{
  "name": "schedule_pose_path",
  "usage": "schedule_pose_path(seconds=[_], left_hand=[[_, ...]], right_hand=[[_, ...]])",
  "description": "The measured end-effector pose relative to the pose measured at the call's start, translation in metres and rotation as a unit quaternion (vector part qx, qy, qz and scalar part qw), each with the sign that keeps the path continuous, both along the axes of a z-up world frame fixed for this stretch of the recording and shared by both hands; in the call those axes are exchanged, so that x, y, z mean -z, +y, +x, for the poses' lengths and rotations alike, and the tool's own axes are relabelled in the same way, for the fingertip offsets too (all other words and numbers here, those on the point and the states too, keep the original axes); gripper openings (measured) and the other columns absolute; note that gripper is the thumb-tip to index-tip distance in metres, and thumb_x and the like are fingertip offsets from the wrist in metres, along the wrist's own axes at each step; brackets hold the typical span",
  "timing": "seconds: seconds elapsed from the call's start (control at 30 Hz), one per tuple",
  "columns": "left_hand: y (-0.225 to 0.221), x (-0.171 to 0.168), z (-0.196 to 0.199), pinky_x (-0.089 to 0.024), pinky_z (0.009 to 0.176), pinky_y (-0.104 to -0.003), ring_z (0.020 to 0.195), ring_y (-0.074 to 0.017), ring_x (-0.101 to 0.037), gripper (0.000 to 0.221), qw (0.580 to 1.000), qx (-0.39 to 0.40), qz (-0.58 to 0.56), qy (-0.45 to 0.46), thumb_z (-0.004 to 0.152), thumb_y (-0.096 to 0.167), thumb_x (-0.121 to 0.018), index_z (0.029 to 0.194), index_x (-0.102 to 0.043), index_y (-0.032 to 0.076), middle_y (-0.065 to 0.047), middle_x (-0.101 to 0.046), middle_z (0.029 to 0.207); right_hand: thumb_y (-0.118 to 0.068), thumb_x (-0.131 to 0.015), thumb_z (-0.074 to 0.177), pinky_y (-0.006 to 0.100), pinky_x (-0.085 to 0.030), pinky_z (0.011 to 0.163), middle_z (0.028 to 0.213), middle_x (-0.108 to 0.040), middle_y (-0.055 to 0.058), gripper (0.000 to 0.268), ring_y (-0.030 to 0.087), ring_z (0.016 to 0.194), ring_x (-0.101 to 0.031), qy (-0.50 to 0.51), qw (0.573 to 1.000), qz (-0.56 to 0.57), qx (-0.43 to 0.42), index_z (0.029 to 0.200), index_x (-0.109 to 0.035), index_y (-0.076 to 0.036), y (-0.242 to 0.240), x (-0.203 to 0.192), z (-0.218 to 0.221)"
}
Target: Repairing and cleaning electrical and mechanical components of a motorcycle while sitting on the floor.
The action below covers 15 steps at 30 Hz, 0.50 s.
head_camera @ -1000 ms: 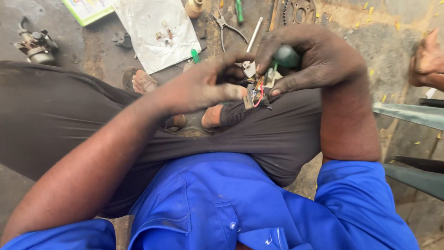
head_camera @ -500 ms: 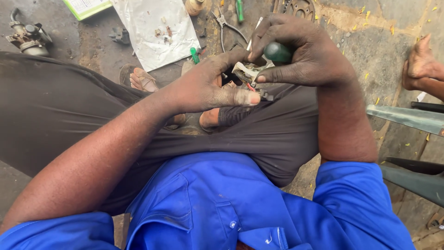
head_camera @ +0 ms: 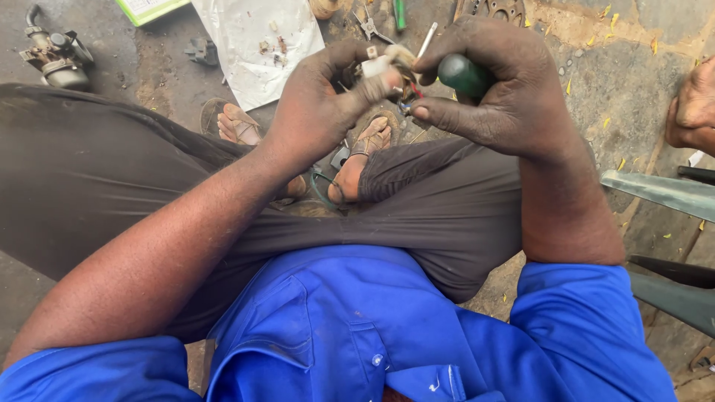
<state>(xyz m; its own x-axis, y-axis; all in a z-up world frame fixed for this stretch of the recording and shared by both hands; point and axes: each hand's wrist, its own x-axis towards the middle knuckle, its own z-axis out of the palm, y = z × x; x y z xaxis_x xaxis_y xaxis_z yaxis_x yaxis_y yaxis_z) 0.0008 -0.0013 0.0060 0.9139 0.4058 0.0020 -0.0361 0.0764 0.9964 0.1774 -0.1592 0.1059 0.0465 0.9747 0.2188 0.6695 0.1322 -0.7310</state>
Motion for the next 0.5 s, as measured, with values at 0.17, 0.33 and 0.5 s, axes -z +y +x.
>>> schedule_pose_path(seconds=[0.17, 0.33, 0.5], left_hand=[[-0.002, 0.005, -0.001, -0.054, 0.076, -0.022, 0.086, -0.0044, -0.065, 0.036, 1.0, -0.019, 0.006, -0.006, 0.104, 0.036, -0.071, 0.122, -0.072, 0.005, 0.0, -0.073, 0.093], [-0.001, -0.002, -0.002, -0.056, 0.078, -0.022, 0.09, -0.0026, -0.066, 0.038, 0.995, -0.018, 0.014, -0.101, 0.113, 0.038, -0.065, 0.126, -0.068, 0.003, 0.001, -0.072, 0.097], [0.0, -0.005, -0.002, -0.049, 0.045, -0.018, 0.054, -0.0005, -0.06, 0.044, 0.999, -0.019, -0.036, 0.028, 0.105, 0.043, -0.061, 0.123, -0.07, 0.004, 0.002, -0.069, 0.077]], right_hand=[[-0.005, -0.083, 0.097, 0.028, -0.051, 0.077, 0.095, -0.068, 0.008, 0.018, 0.017, 0.088, -0.068, -0.066, 0.996, -0.032, 0.047, 0.109, -0.071, -0.003, -0.004, 0.009, 0.003], [-0.004, -0.084, 0.099, 0.03, -0.051, 0.076, 0.092, -0.067, 0.008, 0.015, 0.018, 0.085, -0.065, -0.095, 0.993, -0.022, 0.071, 0.107, -0.071, -0.001, -0.002, 0.014, 0.002], [-0.012, -0.091, 0.094, 0.029, -0.052, 0.077, 0.097, -0.067, 0.007, 0.028, 0.015, 0.089, -0.066, -0.061, 0.996, 0.015, 0.066, 0.109, -0.069, -0.001, 0.0, 0.019, -0.004]])
